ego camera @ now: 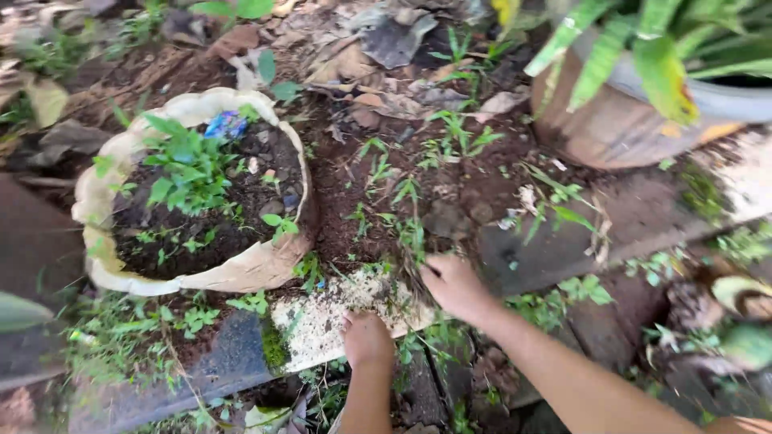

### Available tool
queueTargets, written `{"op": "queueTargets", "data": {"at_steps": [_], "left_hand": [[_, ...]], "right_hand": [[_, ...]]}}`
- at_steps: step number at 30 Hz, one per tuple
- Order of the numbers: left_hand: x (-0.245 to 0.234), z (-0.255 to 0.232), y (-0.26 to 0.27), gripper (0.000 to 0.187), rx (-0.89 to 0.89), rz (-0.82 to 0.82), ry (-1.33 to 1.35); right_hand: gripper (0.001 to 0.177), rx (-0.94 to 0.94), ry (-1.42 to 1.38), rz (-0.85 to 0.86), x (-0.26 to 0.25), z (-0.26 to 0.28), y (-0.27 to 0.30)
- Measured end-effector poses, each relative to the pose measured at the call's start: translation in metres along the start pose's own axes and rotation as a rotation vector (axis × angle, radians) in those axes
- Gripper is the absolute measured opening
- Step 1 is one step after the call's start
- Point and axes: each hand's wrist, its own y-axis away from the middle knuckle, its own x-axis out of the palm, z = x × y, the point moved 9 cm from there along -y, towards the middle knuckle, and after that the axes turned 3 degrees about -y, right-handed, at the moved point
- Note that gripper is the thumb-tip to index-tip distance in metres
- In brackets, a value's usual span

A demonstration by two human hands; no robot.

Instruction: Pulling weeds and grass by hand from garden beds and around potted plants.

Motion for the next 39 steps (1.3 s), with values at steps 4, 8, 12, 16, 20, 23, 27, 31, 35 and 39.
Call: {"op": "queueTargets", "data": {"at_steps": [4, 8, 12, 16, 20, 23, 27, 31, 35, 39], "left_hand": [[0.015, 0.004, -0.023, 0.056, 0.081, -0.025, -0.244], [-0.003, 0.0, -0.013, 0.023, 0.082, -0.01, -0.202], [-0.003, -0.002, 0.002, 0.024, 0.142, -0.023, -0.274], [-0.005, 0.005, 0.0, 0.02, 0.096, -0.018, -0.29], [0.01, 0.008, -0.018, 0.022, 0.062, -0.063, -0.378], [0.013, 0.007, -0.025, 0.03, 0.068, -0.094, -0.332], [0.001, 0.005, -0.032, 0.023, 0.027, -0.115, -0.279], [0.001, 0.013, -0.03, 0.034, -0.056, -0.131, -0.195], [-0.005, -0.004, 0.014, 0.032, -0.159, -0.115, 0.023], [-0.052, -0.116, 0.076, 0.074, 0.009, -0.322, -0.277]], "right_hand": [[0.021, 0.175, 0.106, 0.135, 0.035, -0.069, 0.068], [0.025, 0.213, 0.607, 0.164, 0.04, -0.126, 0.095], [0.039, 0.394, 0.36, 0.074, 0.021, -0.148, 0.119], [0.016, 0.611, 0.361, -0.117, -0.065, -0.163, 0.125], [0.02, 0.496, -0.041, -0.738, -0.182, -0.183, 0.097], [0.077, 0.508, -0.176, -0.651, -0.206, -0.198, 0.061], [0.064, 0.56, -0.457, -0.712, -0.206, -0.262, 0.016], [0.027, 0.454, -0.323, -0.664, -0.21, -0.249, 0.038], [0.017, -0.294, 0.121, -0.524, -0.188, -0.271, 0.046], [0.031, 0.405, 0.142, -0.084, -0.184, -0.34, 0.13]]}}
